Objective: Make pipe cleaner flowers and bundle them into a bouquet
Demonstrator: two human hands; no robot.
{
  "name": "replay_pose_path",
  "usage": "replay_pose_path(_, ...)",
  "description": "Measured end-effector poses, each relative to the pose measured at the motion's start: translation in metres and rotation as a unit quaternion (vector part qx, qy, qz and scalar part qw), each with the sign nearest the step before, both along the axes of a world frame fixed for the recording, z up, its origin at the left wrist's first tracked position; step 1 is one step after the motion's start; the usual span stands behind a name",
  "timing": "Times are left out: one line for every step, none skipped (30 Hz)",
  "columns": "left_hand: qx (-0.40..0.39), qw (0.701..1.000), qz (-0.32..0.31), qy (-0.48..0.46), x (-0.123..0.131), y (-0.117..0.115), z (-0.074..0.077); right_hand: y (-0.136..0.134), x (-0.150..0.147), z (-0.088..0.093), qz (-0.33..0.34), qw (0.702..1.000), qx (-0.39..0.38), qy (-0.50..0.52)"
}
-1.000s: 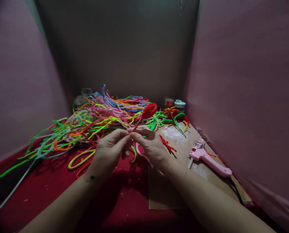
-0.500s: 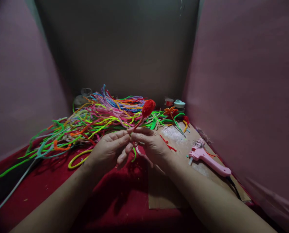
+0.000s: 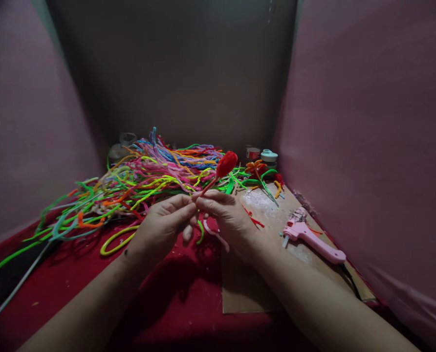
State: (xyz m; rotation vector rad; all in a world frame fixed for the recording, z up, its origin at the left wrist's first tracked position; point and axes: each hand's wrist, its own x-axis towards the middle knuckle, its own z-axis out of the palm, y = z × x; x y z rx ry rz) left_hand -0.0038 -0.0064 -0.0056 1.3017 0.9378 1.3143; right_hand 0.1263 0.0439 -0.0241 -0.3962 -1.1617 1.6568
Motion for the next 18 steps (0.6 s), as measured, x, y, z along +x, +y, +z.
replay_pose_path(-0.011, 0.999, -0.025, -0.025, -0.001, 0.001, 0.000, 0.000, 0.000, 0.000, 0.011, 1.000, 0.001, -0.003)
replay_pose_path(-0.024, 0.997, -0.047, -0.050, -0.002, 0.001, -0.001, 0.001, 0.001, 0.000, 0.017, 1.000, 0.003, -0.008)
replay_pose_path(-0.039, 0.995, -0.065, -0.072, -0.003, 0.002, -0.001, 0.001, 0.001, 0.000, 0.022, 1.000, 0.002, -0.011)
replay_pose_path(-0.054, 0.992, -0.078, -0.088, -0.003, 0.002, -0.002, 0.000, 0.000, 0.000, 0.027, 1.000, -0.005, -0.011)
replay_pose_path(-0.067, 0.989, -0.087, -0.100, -0.003, 0.002, -0.002, 0.000, 0.000, 0.000, 0.032, 0.999, -0.013, -0.010)
replay_pose_path(-0.075, 0.987, -0.094, -0.107, -0.003, 0.002, -0.002, -0.001, 0.000, 0.001, 0.036, 0.999, -0.018, -0.011)
replay_pose_path(-0.079, 0.986, -0.099, -0.107, -0.003, 0.001, -0.003, -0.002, -0.001, 0.002, 0.037, 0.999, -0.018, -0.013)
replay_pose_path(-0.080, 0.986, -0.105, -0.104, -0.002, 0.001, -0.003, -0.002, -0.001, 0.003, 0.035, 0.999, -0.013, -0.015)
replay_pose_path(-0.077, 0.986, -0.109, -0.100, -0.002, 0.001, -0.003, -0.002, 0.000, 0.005, 0.031, 0.999, -0.005, -0.019)
replay_pose_path(-0.069, 0.987, -0.112, -0.094, -0.002, 0.002, -0.003, -0.002, 0.001, 0.008, 0.026, 0.999, 0.005, -0.024)
replay_pose_path(-0.059, 0.989, -0.108, -0.084, -0.002, 0.003, -0.002, -0.001, 0.004, 0.011, 0.018, 0.999, 0.015, -0.031)
replay_pose_path(-0.047, 0.992, -0.091, -0.071, -0.003, 0.004, -0.002, 0.001, 0.007, 0.014, 0.007, 0.999, 0.022, -0.035)
replay_pose_path(-0.035, 0.996, -0.063, -0.052, -0.004, 0.005, -0.002, 0.004, 0.011, 0.018, -0.007, 0.999, 0.024, -0.034)
replay_pose_path(-0.024, 0.999, -0.023, -0.030, -0.006, 0.007, -0.002, 0.007, 0.016, 0.022, -0.033, 0.999, 0.024, -0.023)
replay_pose_path(-0.017, 1.000, 0.023, -0.006, -0.007, 0.009, -0.002, 0.011, 0.021, 0.026, -0.062, 0.998, 0.019, -0.003)
replay_pose_path(-0.012, 0.998, 0.064, 0.019, -0.008, 0.011, -0.002, 0.015, 0.026, 0.030, -0.084, 0.996, 0.013, 0.014)
replay_pose_path(-0.008, 0.994, 0.093, 0.047, -0.009, 0.014, -0.001, 0.018, 0.031, 0.033, -0.097, 0.995, 0.007, 0.024)
replay_pose_path(-0.004, 0.991, 0.109, 0.081, -0.009, 0.017, 0.000, 0.022, 0.035, 0.036, -0.109, 0.994, 0.004, 0.031)
